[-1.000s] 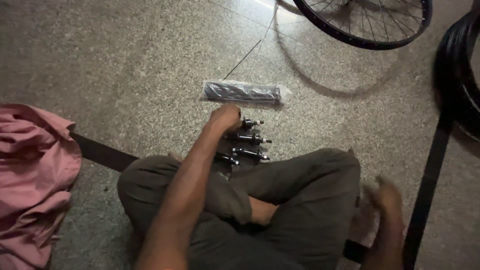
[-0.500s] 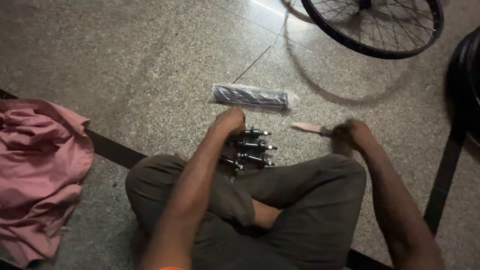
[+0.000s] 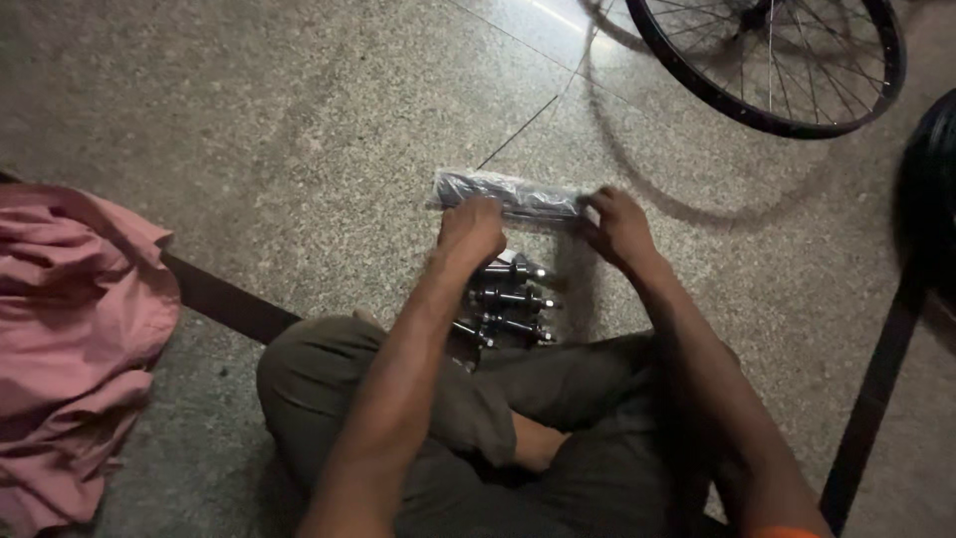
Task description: The person sits on the floor and unpacks bicycle hubs and spokes from plastic packaging. They then insert multiple spokes into the hub flanges one by one, arranging them in a radial pattern. The person handles the hub and spokes by hand without using tools.
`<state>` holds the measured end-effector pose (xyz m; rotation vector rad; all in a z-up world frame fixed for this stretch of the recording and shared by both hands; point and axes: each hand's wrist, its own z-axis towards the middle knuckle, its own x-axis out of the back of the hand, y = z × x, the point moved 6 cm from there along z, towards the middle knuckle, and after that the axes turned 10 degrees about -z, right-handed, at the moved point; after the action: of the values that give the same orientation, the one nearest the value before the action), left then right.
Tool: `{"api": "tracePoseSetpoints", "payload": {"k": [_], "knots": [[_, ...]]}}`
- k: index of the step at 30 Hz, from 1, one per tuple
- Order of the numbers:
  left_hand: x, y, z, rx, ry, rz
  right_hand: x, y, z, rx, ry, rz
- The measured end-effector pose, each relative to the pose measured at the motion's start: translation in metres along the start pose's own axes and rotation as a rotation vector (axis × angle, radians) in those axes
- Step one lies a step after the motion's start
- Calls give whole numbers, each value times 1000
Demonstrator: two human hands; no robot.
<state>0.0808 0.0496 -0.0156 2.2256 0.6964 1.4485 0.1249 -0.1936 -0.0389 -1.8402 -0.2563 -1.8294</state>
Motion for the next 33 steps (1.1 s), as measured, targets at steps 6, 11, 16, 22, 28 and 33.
{"api": "tracePoseSetpoints", "payload": {"k": [6, 11, 16, 22, 28, 33], "knots": [[19, -9, -6, 59, 313, -317, -9, -32, 30, 167, 248, -119], [22, -31, -1, 240, 398, -425, -32, -9, 22, 105, 173, 75], [6, -32, 3, 297, 178, -761, -7, -17, 1, -128, 189, 187], [6, 17, -11, -65, -16, -1806, 9, -72, -73, -643, -35, 1030], [-27, 17, -26, -67, 85, -1723, 34, -98, -94, -515, -107, 1063], [-54, 61, -89, -217, -90, -1406, 110, -92, -119, -440, 236, 1353]]}}
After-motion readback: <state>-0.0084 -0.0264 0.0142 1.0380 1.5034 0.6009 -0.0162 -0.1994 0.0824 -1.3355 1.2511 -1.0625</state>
